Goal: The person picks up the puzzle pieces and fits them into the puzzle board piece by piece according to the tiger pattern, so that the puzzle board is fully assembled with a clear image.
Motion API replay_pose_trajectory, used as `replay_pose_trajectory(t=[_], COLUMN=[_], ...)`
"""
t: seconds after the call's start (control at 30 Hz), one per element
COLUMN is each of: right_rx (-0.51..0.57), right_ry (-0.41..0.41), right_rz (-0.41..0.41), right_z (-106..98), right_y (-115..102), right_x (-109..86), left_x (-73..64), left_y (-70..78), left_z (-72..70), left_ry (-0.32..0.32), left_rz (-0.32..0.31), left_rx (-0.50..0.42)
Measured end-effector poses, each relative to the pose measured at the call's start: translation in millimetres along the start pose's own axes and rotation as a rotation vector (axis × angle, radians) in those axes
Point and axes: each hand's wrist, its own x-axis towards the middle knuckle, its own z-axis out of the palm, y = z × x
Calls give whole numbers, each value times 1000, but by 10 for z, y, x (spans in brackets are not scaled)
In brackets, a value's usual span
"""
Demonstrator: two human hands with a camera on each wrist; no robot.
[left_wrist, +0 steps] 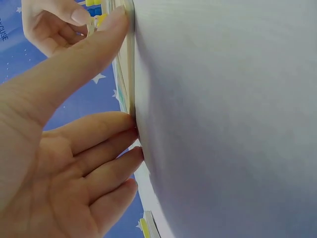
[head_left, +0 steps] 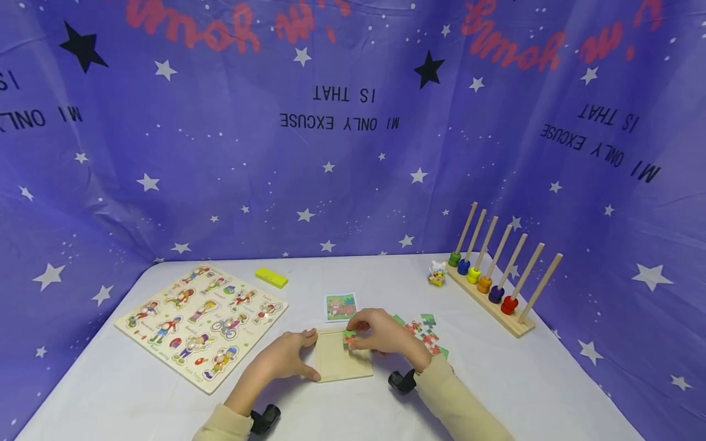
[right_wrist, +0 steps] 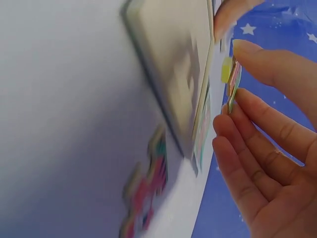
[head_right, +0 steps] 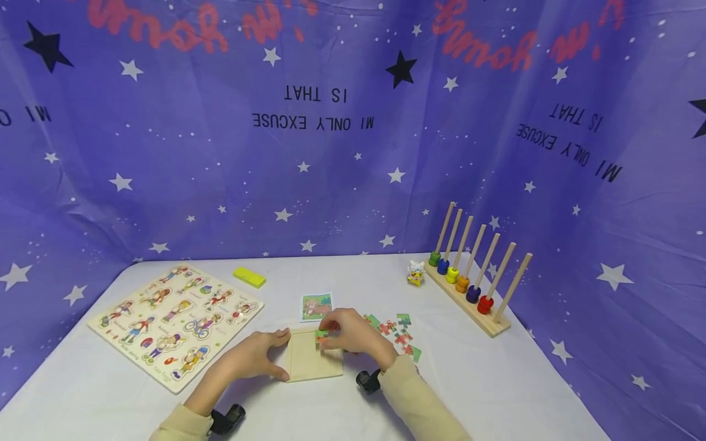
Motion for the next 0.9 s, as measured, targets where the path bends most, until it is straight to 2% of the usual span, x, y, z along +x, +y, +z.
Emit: replay_pose_trajectory(t=[0.33,0.53,0.7,0.9], right_rx=[-34,-59,-109,-116], right_ry=[-17,-15,-27,-40], right_rz=[5,5,39,63], right_z=[205,245,267,294], right_y=[-96,-151,-179,-178], right_x=[196,278,339,374], left_x=[-10,-17,-9,-10], left_y=[4,-13,-15,-8], left_z=[-9,-4,-4,-8], left_ry=[-8,3,20,24], left_rz=[-1,12,18,20], left_rx=[-23,-12,-14,-16])
